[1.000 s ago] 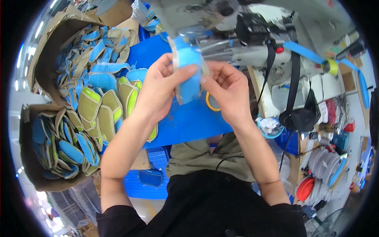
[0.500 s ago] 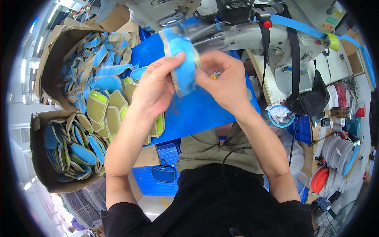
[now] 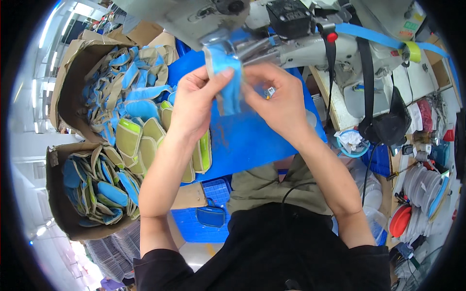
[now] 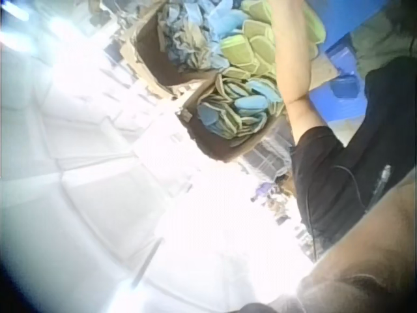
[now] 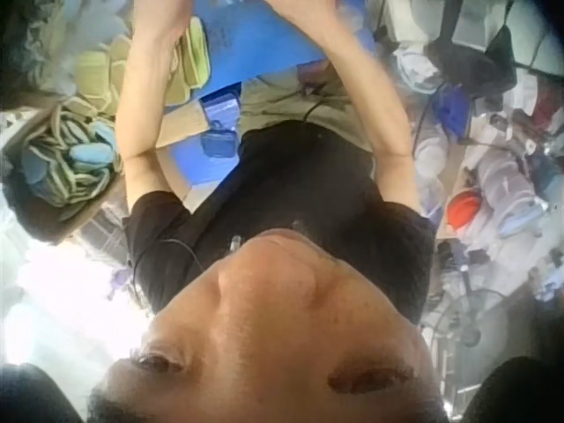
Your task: Manually assembling and trimming fabric pouches at an industrial sewing workstation.
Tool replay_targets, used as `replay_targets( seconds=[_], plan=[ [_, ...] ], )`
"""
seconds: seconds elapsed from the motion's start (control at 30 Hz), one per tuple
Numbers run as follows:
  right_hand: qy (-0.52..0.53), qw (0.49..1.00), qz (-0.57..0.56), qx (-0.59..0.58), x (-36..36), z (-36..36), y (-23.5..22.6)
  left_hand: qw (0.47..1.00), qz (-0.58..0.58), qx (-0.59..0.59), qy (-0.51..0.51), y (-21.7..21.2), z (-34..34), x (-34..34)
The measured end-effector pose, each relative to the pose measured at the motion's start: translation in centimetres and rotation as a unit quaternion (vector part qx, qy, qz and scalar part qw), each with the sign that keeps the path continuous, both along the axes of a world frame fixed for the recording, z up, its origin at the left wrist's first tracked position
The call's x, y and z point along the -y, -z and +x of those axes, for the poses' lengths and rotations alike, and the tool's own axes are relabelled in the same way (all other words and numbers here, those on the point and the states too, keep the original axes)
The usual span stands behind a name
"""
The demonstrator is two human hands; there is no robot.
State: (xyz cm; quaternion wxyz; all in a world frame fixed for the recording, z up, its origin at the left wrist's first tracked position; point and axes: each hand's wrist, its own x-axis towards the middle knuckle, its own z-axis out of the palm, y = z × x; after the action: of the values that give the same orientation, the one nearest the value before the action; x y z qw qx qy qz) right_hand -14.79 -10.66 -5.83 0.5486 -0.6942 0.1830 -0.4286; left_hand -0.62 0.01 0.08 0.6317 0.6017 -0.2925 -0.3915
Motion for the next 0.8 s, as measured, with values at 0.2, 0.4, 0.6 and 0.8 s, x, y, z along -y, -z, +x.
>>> replay_targets(
  seconds=[0.2,0.4,0.6,0.8],
  plan=[
    [0.028,0.996,-0.06,0.056,0.2,0.1,1.1,0.999,-0.008,0.034,0.025,0.2,0.7,-0.4],
    [0.042,0.991,-0.096,0.082,0.4,0.4,2.3,0.994,0.019,-0.103,0.035,-0.2,0.7,-0.6],
    [0.027,0.994,-0.071,0.081,0.1,0.4,2.3,0.999,0.013,-0.021,0.019,0.6,0.3,-0.6],
    [-0.021,0.995,-0.029,0.093,0.1,0.5,2.5,0.985,-0.036,0.168,-0.017,1.8,0.4,-0.6]
  ],
)
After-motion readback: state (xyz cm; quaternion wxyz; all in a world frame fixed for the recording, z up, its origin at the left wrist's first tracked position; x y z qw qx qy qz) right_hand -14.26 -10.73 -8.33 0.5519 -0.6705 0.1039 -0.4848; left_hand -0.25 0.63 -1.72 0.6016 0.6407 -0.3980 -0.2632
